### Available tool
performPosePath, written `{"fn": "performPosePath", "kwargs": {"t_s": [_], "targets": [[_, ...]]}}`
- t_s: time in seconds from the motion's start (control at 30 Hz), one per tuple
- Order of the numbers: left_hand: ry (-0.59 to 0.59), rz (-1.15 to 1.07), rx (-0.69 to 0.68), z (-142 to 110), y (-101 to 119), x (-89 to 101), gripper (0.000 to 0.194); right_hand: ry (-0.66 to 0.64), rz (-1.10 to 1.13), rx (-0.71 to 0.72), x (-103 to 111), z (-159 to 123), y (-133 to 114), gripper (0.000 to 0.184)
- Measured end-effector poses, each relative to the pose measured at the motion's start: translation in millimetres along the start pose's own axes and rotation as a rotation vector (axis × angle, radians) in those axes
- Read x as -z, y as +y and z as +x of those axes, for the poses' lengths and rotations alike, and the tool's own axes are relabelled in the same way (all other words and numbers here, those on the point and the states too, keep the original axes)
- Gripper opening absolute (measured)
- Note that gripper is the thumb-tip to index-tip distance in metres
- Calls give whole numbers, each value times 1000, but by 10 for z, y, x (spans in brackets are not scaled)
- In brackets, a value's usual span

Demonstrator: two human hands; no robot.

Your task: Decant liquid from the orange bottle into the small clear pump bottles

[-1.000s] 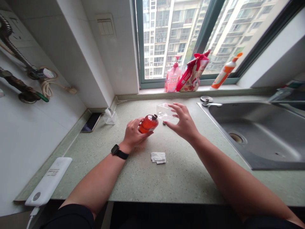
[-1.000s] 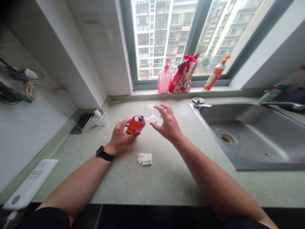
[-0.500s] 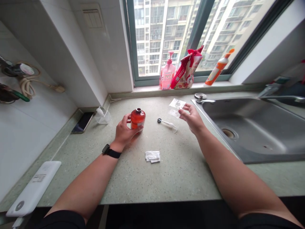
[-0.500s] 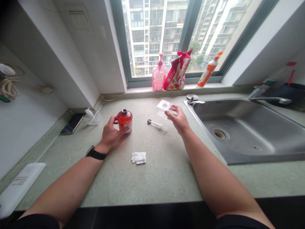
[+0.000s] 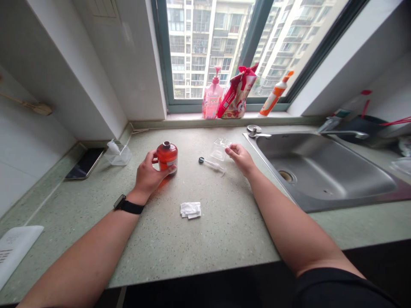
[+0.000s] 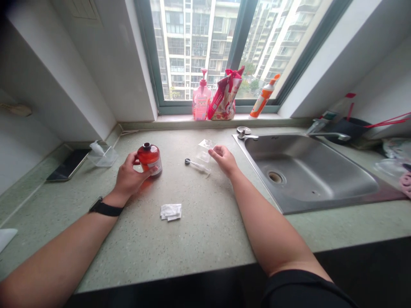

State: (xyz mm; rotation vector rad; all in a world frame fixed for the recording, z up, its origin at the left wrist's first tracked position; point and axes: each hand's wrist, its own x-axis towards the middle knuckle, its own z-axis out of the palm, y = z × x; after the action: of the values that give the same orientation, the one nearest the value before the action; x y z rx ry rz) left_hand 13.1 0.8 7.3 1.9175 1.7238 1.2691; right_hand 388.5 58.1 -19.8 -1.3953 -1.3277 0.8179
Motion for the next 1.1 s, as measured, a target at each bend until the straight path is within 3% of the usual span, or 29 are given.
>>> {"fn": "performPosePath", "kwargs": {"t_s": [0.3, 0.57, 0.63, 0.73, 0.83, 0.87, 0.93, 1.03, 1.1], "targets": [[-11, -56, 53, 39, -60, -39, 75, 54, -60, 41, -17, -89, -129, 80], [-27, -133, 50, 58, -200, -110, 71, -84, 40, 245, -310, -320, -242, 72], [-4, -108, -16, 70, -237, -118, 78, -151, 26, 288, -413, -415, -269, 70], [159, 2, -211, 84, -233, -48, 89, -248, 6, 309, -544, -546, -312, 67], [321, 74, -421, 52, -112, 101, 71, -312, -1, 305, -617, -627, -346, 66], [303, 63, -483, 28, -52, 147, 62, -327, 2, 306, -628, -643, -355, 66], [136, 13, -589, -32, 72, 199, 52, -356, 24, 317, -640, -665, -368, 67], [-161, -56, -603, -118, 206, 163, 68, -422, 80, 344, -661, -702, -381, 65], [-287, -94, -559, -155, 241, 100, 80, -470, 100, 372, -691, -739, -389, 63]]}}
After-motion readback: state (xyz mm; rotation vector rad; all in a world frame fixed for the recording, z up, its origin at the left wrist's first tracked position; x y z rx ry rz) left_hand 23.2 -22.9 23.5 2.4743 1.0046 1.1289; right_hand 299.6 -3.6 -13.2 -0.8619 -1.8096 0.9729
